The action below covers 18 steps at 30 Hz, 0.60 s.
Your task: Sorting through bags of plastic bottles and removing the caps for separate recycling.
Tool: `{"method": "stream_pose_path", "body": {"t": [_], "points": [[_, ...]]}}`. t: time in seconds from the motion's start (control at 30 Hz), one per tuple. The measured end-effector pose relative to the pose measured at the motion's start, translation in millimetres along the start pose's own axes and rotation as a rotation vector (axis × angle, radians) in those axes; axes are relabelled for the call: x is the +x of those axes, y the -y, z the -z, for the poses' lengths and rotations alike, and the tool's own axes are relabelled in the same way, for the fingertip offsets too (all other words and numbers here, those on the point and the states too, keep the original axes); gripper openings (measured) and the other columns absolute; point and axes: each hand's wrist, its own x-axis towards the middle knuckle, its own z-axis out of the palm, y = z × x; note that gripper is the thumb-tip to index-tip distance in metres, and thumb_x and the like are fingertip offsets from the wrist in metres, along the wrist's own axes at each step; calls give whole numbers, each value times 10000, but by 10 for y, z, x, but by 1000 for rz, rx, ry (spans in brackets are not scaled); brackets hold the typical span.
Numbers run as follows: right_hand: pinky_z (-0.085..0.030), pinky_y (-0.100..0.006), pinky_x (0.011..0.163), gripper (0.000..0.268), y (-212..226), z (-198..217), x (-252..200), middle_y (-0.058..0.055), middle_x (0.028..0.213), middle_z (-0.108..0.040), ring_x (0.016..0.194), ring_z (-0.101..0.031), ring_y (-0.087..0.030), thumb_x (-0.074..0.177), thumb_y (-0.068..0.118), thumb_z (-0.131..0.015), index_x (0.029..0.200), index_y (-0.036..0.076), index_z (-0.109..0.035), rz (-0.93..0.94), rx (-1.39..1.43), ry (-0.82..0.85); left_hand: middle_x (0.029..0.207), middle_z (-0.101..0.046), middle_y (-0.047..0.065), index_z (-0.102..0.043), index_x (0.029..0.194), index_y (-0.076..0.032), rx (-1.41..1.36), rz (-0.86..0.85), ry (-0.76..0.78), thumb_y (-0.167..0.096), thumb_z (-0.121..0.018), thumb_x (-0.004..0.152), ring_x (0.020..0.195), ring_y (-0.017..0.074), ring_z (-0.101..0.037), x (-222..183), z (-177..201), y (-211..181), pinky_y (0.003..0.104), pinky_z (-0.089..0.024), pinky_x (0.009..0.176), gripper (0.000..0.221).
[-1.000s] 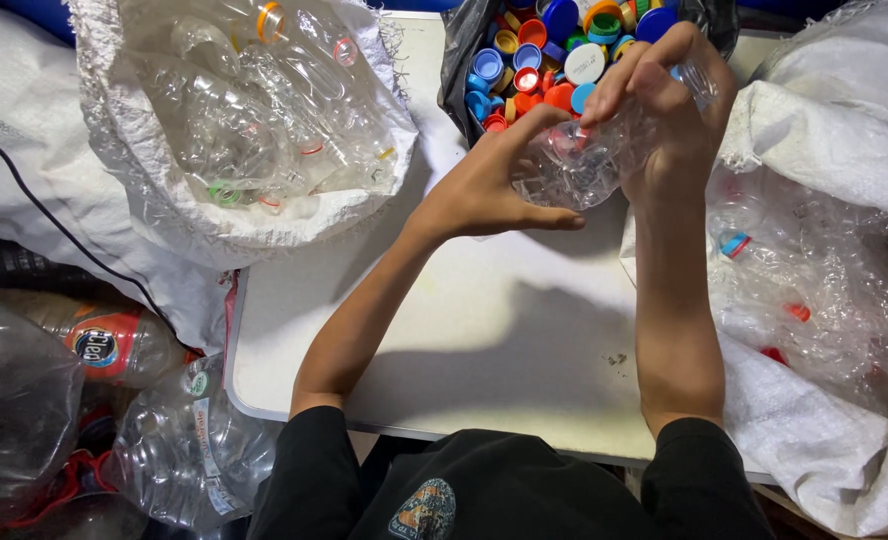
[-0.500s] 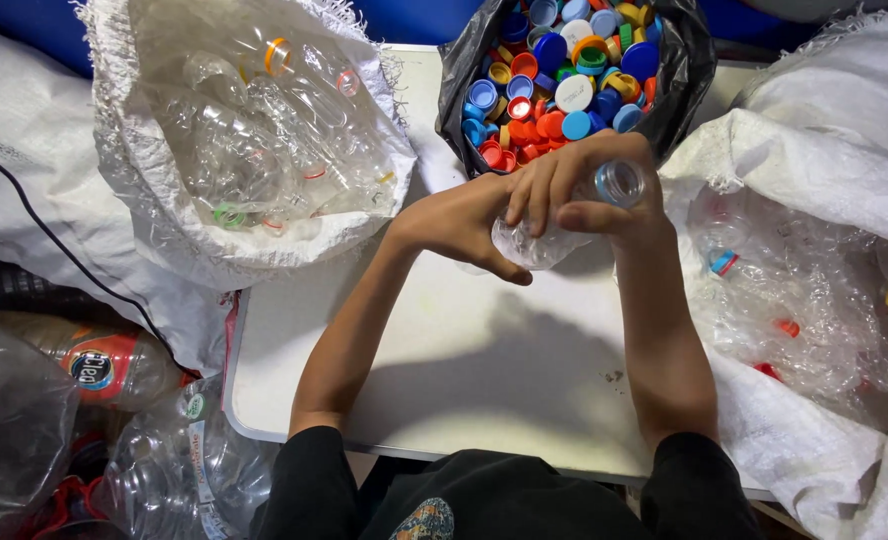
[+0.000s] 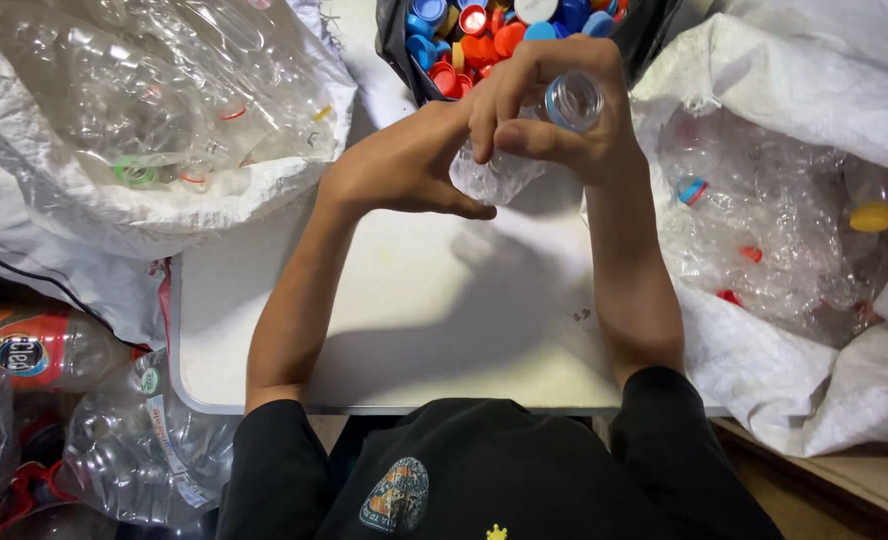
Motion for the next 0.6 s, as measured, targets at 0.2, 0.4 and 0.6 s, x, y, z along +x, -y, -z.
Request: {"method": "stream_pose_path", "body": {"t": [0.2,0.4,0.6], "points": [[-596,-323,811,233,-5,-2,-11,-169,877,-700,841,-729,-232,1057,122,-749,971,-27,-592,37,57,-64,1331,-650,241,-381,1517,0,81,-151,-59,-232,-937,819,1207,433,-638,2,36,-93,469,-525,1012,921],[-557,-326,730,215,-152,137,-54,-183,797,-665,702,-658,-218,997,126,-695,925,-15,-549,121,187,-169,1171,-648,257,-376,1474,18,216,277,44,-403,-945,745,1084,414,-635,134,99,-268,469,-501,902,1016],[-472,-306,656,207,-335,269,-173,-122,706,-537,587,-529,-188,1006,157,-556,854,28,-502,165,493,-243,1423,-650,240,-421,1537,60,-204,33,98,-359,-924,854,1316,306,-607,49,39,78,416,-469,1169,947]]}}
